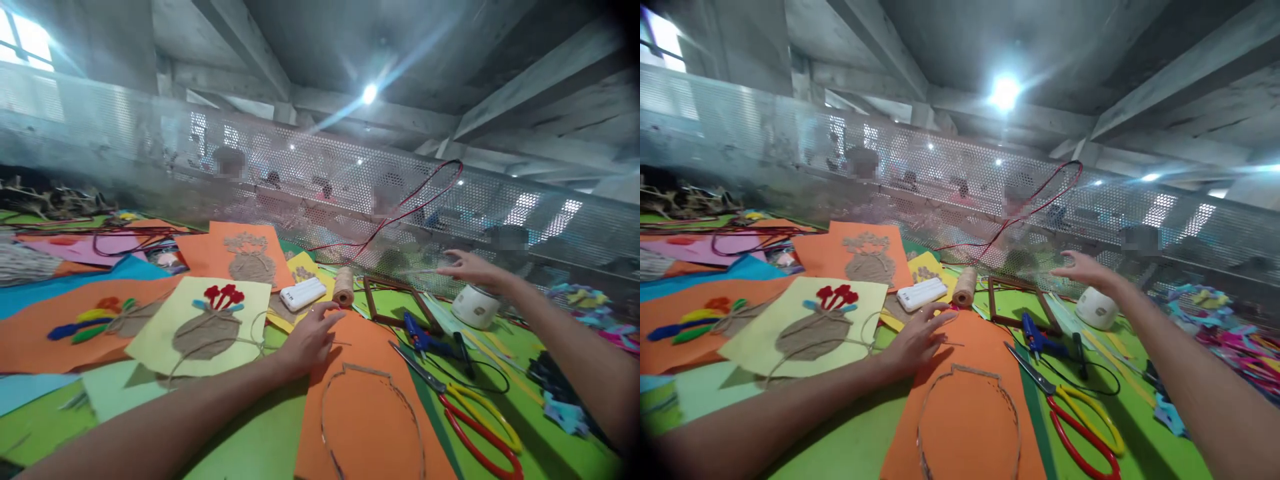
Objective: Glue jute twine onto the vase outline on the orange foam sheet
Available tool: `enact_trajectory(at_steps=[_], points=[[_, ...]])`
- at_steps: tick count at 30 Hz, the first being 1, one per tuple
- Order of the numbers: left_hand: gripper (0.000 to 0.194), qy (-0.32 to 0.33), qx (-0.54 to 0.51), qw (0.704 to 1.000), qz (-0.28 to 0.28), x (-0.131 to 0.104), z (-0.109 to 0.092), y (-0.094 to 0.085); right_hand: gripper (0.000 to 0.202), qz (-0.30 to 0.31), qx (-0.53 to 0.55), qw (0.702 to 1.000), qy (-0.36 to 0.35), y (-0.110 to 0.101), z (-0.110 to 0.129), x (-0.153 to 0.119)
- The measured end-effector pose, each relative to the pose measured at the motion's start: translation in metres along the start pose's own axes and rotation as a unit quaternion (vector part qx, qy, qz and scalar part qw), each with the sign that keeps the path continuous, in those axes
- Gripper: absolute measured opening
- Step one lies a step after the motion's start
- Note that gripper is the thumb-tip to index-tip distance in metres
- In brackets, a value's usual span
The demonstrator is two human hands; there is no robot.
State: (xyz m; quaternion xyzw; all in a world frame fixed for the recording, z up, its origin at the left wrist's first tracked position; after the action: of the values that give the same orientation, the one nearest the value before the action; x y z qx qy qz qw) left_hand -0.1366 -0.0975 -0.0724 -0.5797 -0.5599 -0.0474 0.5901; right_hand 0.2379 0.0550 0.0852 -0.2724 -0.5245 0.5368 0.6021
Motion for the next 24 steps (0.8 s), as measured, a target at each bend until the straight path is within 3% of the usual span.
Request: enact_trajectory(at_steps=[4, 6, 7, 9, 10, 12, 13, 14, 16, 20, 24], points=[[0.031, -0.023, -0.12, 0.986, -0.117, 0.031, -0.006, -0.041, 0.08, 0.054, 0.193, 0.979, -0.039, -0.022, 0.046, -0.073], [0.03, -0.098, -0.21, 0.957, -0.175, 0.048, -0.008, -0.062, 0.081, 0.111, 0.258, 0.956, -0.082, -0.016, 0.078, -0.116], [0.031, -0.148, -0.252, 0.943, -0.163, 0.055, -0.011, -0.066, 0.079, 0.15, 0.277, 0.943, -0.104, -0.009, 0.094, -0.136], [0.039, -0.218, -0.374, 0.901, -0.037, 0.061, -0.024, -0.06, 0.079, 0.223, 0.312, 0.911, -0.153, 0.009, 0.124, -0.167], [0.047, -0.249, -0.444, 0.858, 0.065, 0.058, -0.034, -0.051, 0.079, 0.244, 0.321, 0.898, -0.179, 0.017, 0.136, -0.178], [0.063, -0.292, -0.555, 0.726, 0.282, 0.04, -0.061, -0.032, 0.079, 0.272, 0.32, 0.881, -0.219, 0.029, 0.154, -0.191], [0.07, -0.301, -0.592, 0.655, 0.36, 0.028, -0.074, -0.026, 0.079, 0.276, 0.319, 0.875, -0.237, 0.031, 0.159, -0.195], [0.073, -0.302, -0.624, 0.599, 0.4, 0.018, -0.084, -0.023, 0.079, 0.279, 0.316, 0.871, -0.254, 0.032, 0.163, -0.197], [0.076, -0.306, -0.683, 0.534, 0.394, 0.004, -0.097, -0.021, 0.078, 0.276, 0.311, 0.863, -0.286, 0.029, 0.168, -0.198], [0.07, -0.336, -0.749, 0.466, 0.33, -0.006, -0.109, -0.018, 0.078, 0.284, 0.331, 0.84, -0.322, 0.018, 0.17, -0.2], [0.068, -0.32, -0.775, 0.394, 0.378, -0.01, -0.122, -0.013, 0.075, 0.274, 0.363, 0.816, -0.356, 0.007, 0.169, -0.199]])
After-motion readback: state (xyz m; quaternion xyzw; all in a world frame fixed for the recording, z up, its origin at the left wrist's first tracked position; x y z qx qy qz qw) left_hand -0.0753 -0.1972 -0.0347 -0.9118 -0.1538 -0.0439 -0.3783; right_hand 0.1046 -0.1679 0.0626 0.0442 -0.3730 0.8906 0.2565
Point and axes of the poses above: each hand's wrist, its own x-axis towards the middle knuckle, its own y-axis out of the palm, z = x × y, the point moved 4 cm from there along x, towards the middle knuckle
